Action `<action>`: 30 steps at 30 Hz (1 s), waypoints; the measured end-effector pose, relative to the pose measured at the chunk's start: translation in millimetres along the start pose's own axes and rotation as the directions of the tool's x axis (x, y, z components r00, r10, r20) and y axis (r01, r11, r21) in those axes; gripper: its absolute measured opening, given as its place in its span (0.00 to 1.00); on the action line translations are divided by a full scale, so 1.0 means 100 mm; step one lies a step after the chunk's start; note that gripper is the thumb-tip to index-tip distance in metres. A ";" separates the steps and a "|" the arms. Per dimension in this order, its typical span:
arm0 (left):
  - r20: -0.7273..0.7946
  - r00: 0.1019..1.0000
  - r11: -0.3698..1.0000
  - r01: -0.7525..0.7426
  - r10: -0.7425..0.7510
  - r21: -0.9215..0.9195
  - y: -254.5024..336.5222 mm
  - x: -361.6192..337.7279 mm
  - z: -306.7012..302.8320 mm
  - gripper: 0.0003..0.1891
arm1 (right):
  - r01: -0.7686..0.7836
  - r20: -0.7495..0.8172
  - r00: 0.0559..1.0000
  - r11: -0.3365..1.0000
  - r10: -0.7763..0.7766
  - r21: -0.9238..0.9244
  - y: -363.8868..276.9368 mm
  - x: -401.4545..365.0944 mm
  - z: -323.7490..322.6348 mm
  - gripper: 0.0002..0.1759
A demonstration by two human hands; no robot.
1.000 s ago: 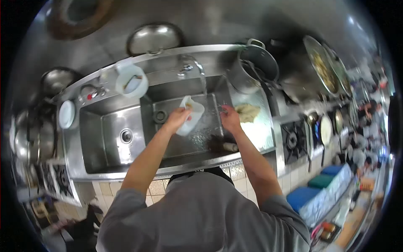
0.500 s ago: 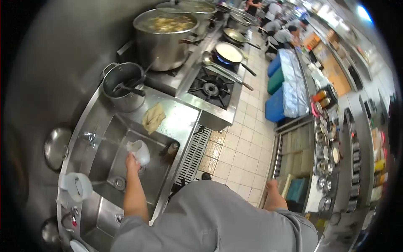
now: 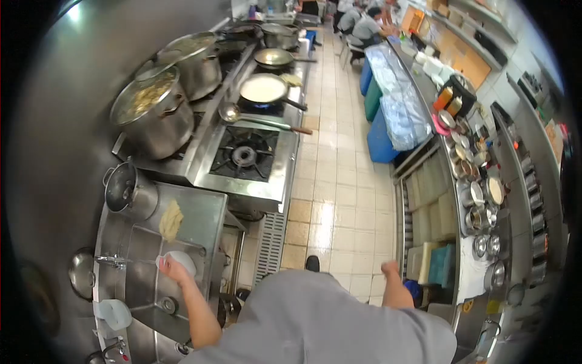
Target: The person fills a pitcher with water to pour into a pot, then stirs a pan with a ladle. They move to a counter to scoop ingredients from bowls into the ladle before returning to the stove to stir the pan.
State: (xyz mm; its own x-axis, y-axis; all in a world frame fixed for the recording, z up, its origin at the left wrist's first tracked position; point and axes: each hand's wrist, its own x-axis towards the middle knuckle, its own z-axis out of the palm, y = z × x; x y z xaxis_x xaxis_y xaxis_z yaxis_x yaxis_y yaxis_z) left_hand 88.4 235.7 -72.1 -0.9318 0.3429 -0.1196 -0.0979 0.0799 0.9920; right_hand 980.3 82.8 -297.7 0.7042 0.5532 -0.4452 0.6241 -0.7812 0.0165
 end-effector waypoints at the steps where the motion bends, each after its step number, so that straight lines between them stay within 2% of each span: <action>1: 0.093 0.994 0.998 -0.057 0.059 -0.019 -0.14 -0.06 0.02 0.24 | 0.160 -0.073 0.979 0.941 -0.189 -0.298 -0.60 -0.44 -0.71 0.22; 2: 0.138 0.990 1.000 -0.002 0.004 -0.019 0.12 -0.49 0.24 0.23 | 0.122 -0.018 0.991 0.963 -0.130 -0.239 -0.88 -0.23 -0.97 0.23; 3: 0.176 0.983 0.998 0.051 -0.045 -0.030 0.49 -1.05 0.64 0.23 | 0.116 -0.085 0.990 0.993 -0.113 0.025 -1.22 -0.30 -1.38 0.24; 4: 0.250 0.967 0.997 0.067 -0.058 -0.028 0.55 -1.30 0.92 0.22 | 0.119 -0.140 0.987 0.952 -0.082 0.282 -1.50 -0.49 -1.71 0.26; 5: 0.317 0.946 0.996 0.086 -0.074 -0.026 0.58 -1.52 1.11 0.21 | 0.130 -0.130 0.987 0.951 -0.097 0.279 -1.68 -0.45 -1.74 0.26; 7: 0.525 0.839 0.972 0.219 -0.144 -0.083 0.64 -1.91 1.50 0.19 | 0.195 -0.238 0.961 0.952 -0.138 0.238 -2.04 -0.27 -1.92 0.27; 8: 0.527 0.839 0.971 0.217 -0.135 -0.097 0.67 -2.06 1.75 0.19 | 0.242 -0.253 0.950 0.942 -0.182 0.232 -2.19 -0.17 -1.93 0.27; 9: 0.664 0.729 0.970 0.241 -0.164 -0.026 0.67 -2.20 1.92 0.18 | 0.281 -0.256 0.941 0.934 -0.222 0.220 -2.27 -0.11 -1.88 0.27; 10: 0.770 0.606 0.966 0.254 -0.203 0.055 0.66 -2.35 2.03 0.17 | 0.318 -0.197 0.942 0.907 -0.271 0.276 -2.34 -0.06 -1.84 0.28; 11: 0.809 0.542 0.959 0.269 -0.228 0.090 0.73 -2.52 2.19 0.15 | 0.355 -0.131 0.935 0.875 -0.330 0.330 -2.42 -0.01 -1.80 0.29; 13: 0.823 0.463 0.926 0.329 -0.329 0.185 0.64 -2.70 2.56 0.16 | 0.499 -0.032 0.857 0.813 -0.514 0.300 -2.41 0.24 -1.35 0.28; 16: 0.849 0.321 0.869 0.411 -0.419 0.274 0.45 -2.90 3.20 0.15 | 0.527 0.177 0.804 0.817 -0.568 0.233 -2.25 0.13 -1.10 0.29; 19: 0.858 0.165 0.794 0.494 -0.486 0.355 0.23 -3.06 3.96 0.20 | 0.389 0.358 0.820 0.894 -0.446 0.223 -1.84 0.25 -0.97 0.29; 21: 0.870 0.127 0.753 0.570 -0.477 0.330 0.02 -3.04 4.46 0.23 | 0.244 0.466 0.788 0.899 -0.403 0.364 -1.15 0.77 -0.43 0.27; 22: 0.884 0.074 0.711 0.627 -0.462 0.319 -0.09 -3.09 4.81 0.26 | 0.237 0.532 0.772 0.934 -0.349 0.269 -0.82 1.01 -0.24 0.25; 23: 0.847 0.061 0.633 0.693 -0.528 0.344 -0.29 -3.04 5.15 0.32 | 0.206 0.587 0.762 0.962 -0.273 0.179 -0.51 1.12 -0.25 0.22; 24: 0.812 0.073 0.586 0.729 -0.580 0.353 -0.42 -3.02 5.48 0.35 | 0.194 0.520 0.745 0.881 -0.419 0.432 -0.35 0.92 -0.88 0.19; 25: 0.786 0.089 0.570 0.738 -0.611 0.360 -0.63 -2.94 5.81 0.38 | -0.016 0.507 0.793 0.819 -0.339 0.573 -0.23 0.94 -1.17 0.16; 26: 0.757 0.118 0.558 0.749 -0.643 0.357 -0.70 -2.88 6.11 0.39 | -0.200 0.489 0.834 0.686 -0.256 0.700 -0.12 0.94 -1.49 0.14; 27: 0.741 0.109 0.524 0.774 -0.663 0.355 -0.71 -2.81 6.38 0.47 | -0.547 0.617 0.787 0.484 0.020 0.683 -0.03 1.14 -1.44 0.11; 28: 0.708 0.112 0.487 0.798 -0.697 0.354 -0.66 -2.79 6.60 0.50 | -0.229 0.387 0.920 0.711 -0.066 0.665 -0.02 1.20 -1.54 0.12; 29: 0.656 0.146 0.457 0.825 -0.741 0.332 -0.70 -2.77 6.81 0.37 | -0.172 0.285 0.958 0.746 -0.024 0.644 -0.21 1.31 -1.79 0.12; 30: 0.682 0.125 0.480 0.799 -0.721 0.362 -0.75 -2.73 6.95 0.35 | -0.124 0.178 0.984 0.784 0.017 0.609 -0.40 1.41 -2.04 0.12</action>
State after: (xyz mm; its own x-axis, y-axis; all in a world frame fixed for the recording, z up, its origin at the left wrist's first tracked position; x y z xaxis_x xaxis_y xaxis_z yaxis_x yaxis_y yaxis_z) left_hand 593.3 786.5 -141.9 0.1929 0.6232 -0.7579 -0.6648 0.6511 0.3662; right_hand 1123.7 251.2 -178.7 0.6433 0.4793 -0.5970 0.1959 -0.8569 -0.4768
